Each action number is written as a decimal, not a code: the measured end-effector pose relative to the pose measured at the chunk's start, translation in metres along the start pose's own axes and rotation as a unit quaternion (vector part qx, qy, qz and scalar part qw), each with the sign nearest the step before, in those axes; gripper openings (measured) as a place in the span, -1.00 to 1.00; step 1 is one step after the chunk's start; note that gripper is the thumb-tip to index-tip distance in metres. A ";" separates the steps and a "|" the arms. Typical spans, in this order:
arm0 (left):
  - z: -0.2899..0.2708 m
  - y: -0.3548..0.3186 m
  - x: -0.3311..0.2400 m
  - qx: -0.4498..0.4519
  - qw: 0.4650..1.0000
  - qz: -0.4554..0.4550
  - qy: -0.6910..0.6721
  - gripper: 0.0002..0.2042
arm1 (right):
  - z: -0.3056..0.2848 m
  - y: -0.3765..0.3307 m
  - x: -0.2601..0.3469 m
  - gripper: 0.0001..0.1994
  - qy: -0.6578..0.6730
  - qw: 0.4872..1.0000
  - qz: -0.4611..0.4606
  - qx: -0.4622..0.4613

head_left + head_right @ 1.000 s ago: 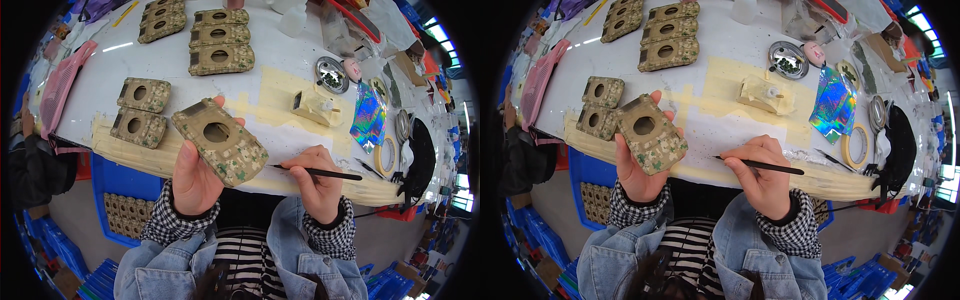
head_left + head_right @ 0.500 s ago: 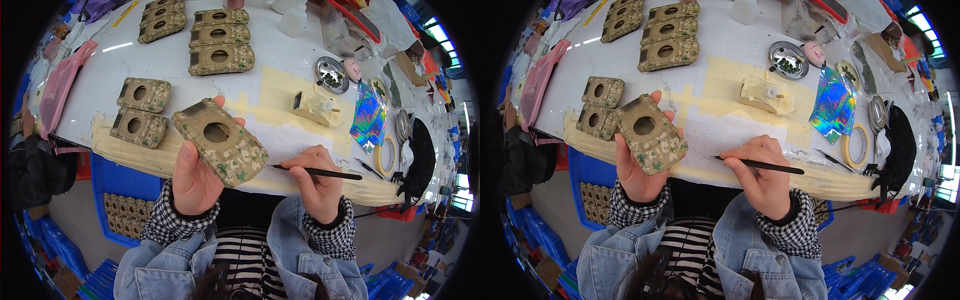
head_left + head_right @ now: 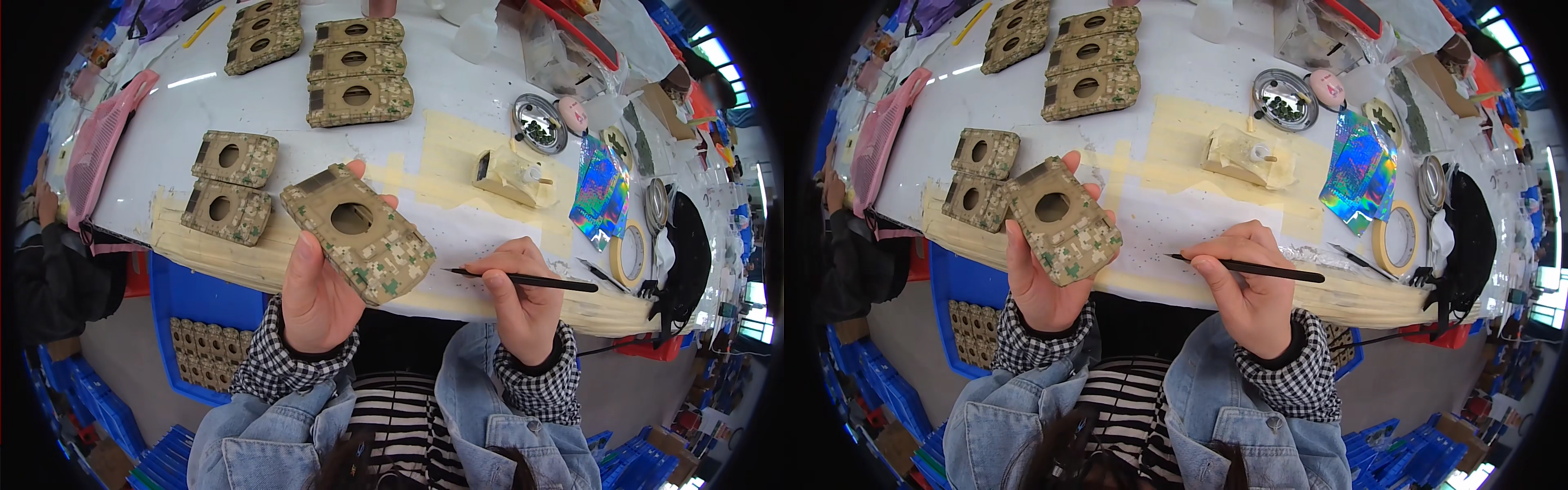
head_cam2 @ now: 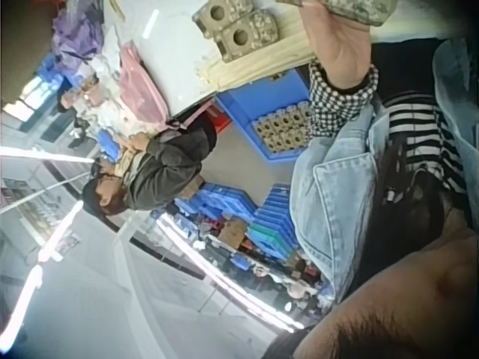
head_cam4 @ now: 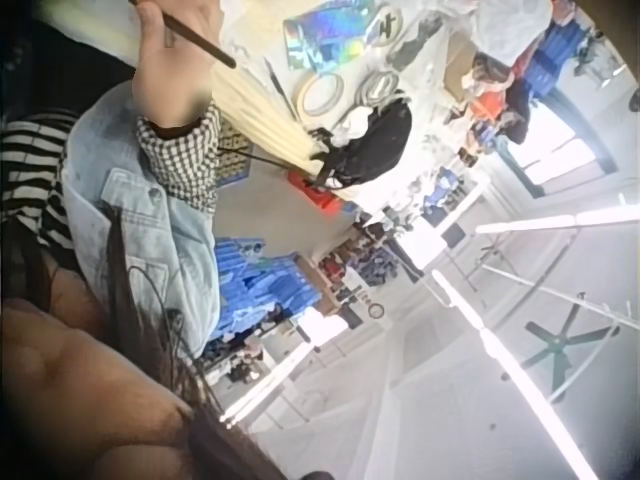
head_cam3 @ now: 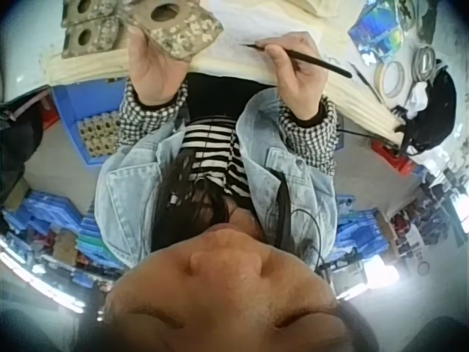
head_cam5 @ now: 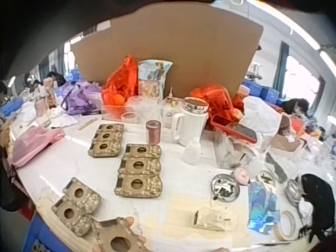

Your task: Painting and detailing camouflage patterns and assembly parts on miniature toy tanks at a factory workbench.

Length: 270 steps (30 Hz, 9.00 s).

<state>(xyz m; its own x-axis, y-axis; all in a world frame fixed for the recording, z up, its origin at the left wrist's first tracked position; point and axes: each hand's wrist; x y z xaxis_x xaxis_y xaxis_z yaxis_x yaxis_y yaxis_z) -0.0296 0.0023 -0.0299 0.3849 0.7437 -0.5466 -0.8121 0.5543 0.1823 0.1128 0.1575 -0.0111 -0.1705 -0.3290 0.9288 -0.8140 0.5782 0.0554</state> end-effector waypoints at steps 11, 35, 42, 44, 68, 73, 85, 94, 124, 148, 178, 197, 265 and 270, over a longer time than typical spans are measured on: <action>0.008 -0.003 -0.003 -0.042 0.996 -0.072 -0.013 -0.32 | -0.017 0.006 0.025 -0.83 0.089 0.995 -0.050 -0.012; 0.009 -0.013 -0.009 0.196 0.939 -0.231 -0.162 -0.06 | -0.014 0.007 0.044 -0.57 0.220 0.975 0.028 -0.024; 0.024 -0.011 -0.012 0.148 0.958 -0.235 -0.071 -0.02 | -0.014 0.009 0.042 -0.58 0.212 0.976 0.037 -0.027; 0.024 -0.012 -0.011 0.138 0.960 -0.234 -0.074 -0.01 | -0.013 0.009 0.043 -0.59 0.207 0.977 0.039 -0.027; 0.018 -0.011 -0.007 0.151 0.957 -0.239 -0.060 0.00 | -0.025 0.004 0.044 -0.80 0.204 0.978 -0.032 -0.006; 0.016 -0.012 -0.008 0.159 0.954 -0.248 -0.058 0.04 | -0.029 0.006 0.039 -0.83 0.153 0.987 -0.052 0.010; 0.013 -0.015 -0.008 0.165 0.953 -0.252 -0.032 0.10 | -0.030 0.009 0.042 -0.83 0.128 0.990 -0.048 0.020; 0.012 -0.012 -0.012 0.201 0.946 -0.255 0.001 0.08 | -0.030 0.011 0.043 -0.83 0.118 0.991 -0.054 0.023; 0.018 -0.010 -0.002 0.166 0.957 -0.212 -0.106 -0.27 | -0.023 0.004 0.045 -0.69 0.140 0.988 -0.063 -0.028; 0.033 -0.011 0.004 0.059 0.958 -0.232 -0.161 -0.45 | -0.007 -0.002 0.062 -0.81 0.058 0.984 -0.163 0.034; 0.033 -0.011 0.006 0.050 0.961 -0.227 -0.150 -0.47 | -0.005 -0.001 0.063 -0.80 0.036 0.983 -0.178 0.028; 0.033 -0.010 0.005 0.049 0.967 -0.233 -0.086 -0.44 | -0.004 0.000 0.058 -0.79 0.046 0.983 -0.175 0.021; 0.033 -0.009 0.006 0.039 0.968 -0.238 -0.071 -0.45 | -0.004 0.002 0.053 -0.81 0.043 0.984 -0.169 0.029; 0.033 -0.009 0.006 0.036 0.967 -0.241 -0.070 -0.46 | -0.003 0.003 0.054 -0.79 0.041 0.985 -0.169 0.017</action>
<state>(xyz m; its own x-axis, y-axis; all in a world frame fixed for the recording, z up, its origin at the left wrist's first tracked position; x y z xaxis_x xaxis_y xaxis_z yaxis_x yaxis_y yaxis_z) -0.0055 0.0142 -0.0074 0.7709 0.4327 -0.4673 -0.4928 0.8701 -0.0072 0.1027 0.1432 0.0404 0.1570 -0.4363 0.8860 -0.8354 0.4199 0.3548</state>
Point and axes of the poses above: each hand's wrist, its own y-axis towards the middle knuckle, its own z-axis out of the palm, x = y × z, and after that the axes turned 12 degrees about z, right-handed
